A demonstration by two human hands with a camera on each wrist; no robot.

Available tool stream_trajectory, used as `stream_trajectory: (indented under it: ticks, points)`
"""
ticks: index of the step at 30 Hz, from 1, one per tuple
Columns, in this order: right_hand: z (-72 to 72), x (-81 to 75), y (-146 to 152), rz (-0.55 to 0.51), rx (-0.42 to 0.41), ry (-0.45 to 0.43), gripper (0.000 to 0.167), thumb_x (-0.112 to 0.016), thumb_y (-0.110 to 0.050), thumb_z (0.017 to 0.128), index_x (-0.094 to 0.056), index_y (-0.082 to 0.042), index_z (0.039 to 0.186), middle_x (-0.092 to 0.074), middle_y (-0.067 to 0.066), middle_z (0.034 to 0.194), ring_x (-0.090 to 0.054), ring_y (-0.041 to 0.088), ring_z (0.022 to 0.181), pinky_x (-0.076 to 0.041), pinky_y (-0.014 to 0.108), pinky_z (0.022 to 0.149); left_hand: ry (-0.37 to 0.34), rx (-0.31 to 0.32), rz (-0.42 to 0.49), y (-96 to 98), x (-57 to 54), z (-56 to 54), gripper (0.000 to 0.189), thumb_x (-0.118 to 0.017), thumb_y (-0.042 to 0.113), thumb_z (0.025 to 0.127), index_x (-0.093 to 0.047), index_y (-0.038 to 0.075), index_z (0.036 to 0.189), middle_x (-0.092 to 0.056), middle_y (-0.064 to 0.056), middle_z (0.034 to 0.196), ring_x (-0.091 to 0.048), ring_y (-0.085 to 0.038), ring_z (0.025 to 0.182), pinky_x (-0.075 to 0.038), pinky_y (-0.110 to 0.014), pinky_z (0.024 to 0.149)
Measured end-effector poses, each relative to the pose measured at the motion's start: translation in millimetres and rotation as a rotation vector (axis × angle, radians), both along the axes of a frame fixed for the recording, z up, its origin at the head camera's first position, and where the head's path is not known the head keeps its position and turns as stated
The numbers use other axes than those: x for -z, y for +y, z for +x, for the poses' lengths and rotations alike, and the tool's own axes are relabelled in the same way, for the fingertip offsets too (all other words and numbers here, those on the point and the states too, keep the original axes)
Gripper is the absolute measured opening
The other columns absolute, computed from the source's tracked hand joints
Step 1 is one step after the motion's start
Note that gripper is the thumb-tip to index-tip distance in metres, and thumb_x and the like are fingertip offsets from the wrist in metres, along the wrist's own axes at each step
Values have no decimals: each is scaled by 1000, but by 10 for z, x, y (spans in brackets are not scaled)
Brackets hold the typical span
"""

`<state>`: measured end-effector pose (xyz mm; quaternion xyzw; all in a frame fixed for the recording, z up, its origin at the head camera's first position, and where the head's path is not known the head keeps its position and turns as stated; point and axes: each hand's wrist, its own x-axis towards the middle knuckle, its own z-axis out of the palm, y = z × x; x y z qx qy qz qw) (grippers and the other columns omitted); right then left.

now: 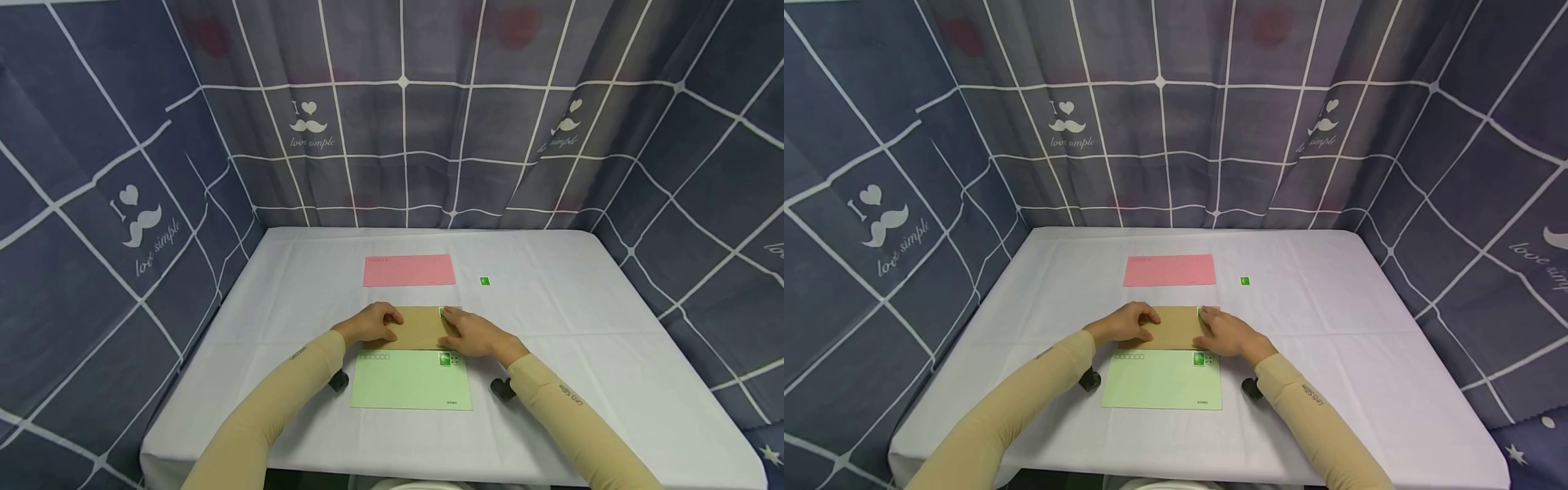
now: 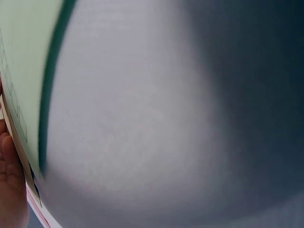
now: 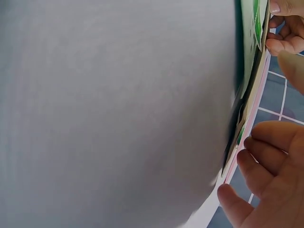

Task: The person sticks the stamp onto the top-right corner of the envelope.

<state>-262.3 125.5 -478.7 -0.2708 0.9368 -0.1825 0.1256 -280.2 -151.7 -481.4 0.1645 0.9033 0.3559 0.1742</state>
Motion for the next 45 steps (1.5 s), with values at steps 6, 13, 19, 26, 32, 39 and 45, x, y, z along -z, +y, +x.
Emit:
stream_trajectory:
  ticks: [6,13,19,26,32,39,45]
  points:
    - [10,6,-5,61,-1,-30,83,-57,-52,98,-26,-2,157,-25,15,165,-26,33,152,-28,48,121,6,-1,1,-5,16,-11,30,-83,8,81,-70,10,108,-65,0,111,-56,-15,104,-46,-36,102]
    - [18,18,-18,83,0,-29,85,-56,-57,97,-27,-4,157,-23,12,166,-25,33,153,-28,49,121,13,12,-6,-9,14,-4,30,-83,9,81,-71,10,109,-65,0,111,-56,-15,104,-46,-37,103]
    - [17,29,-28,92,6,-30,83,-55,-55,98,-28,-5,157,-24,12,166,-26,33,152,-28,49,121,11,13,-7,-14,13,3,30,-83,9,82,-71,10,109,-65,0,111,-56,-15,105,-46,-37,103]
    - [3,30,-23,105,10,-35,80,-55,-54,98,-28,-6,157,-25,11,166,-28,33,151,-30,49,120,9,12,4,-13,11,-5,30,-83,8,82,-71,10,109,-66,-1,110,-56,-16,105,-46,-36,103]
    - [1,23,-20,104,12,-44,80,-55,-54,98,-29,-6,157,-25,11,166,-28,33,151,-30,49,120,6,13,5,-7,11,2,30,-82,8,82,-70,9,109,-66,-1,111,-56,-16,106,-46,-37,103]
    - [-7,38,-9,99,15,-49,81,-56,-55,98,-29,-7,157,-26,10,166,-28,33,151,-30,49,120,7,15,-2,-3,14,6,30,-82,9,82,-70,10,110,-66,-1,113,-57,-16,107,-46,-37,104]
    - [-17,31,-18,112,14,-28,81,-56,-55,97,-30,-7,157,-27,10,165,-30,32,151,-31,48,120,10,9,3,-6,12,-9,29,-82,9,82,-71,10,108,-66,-1,110,-57,-16,105,-46,-38,103]
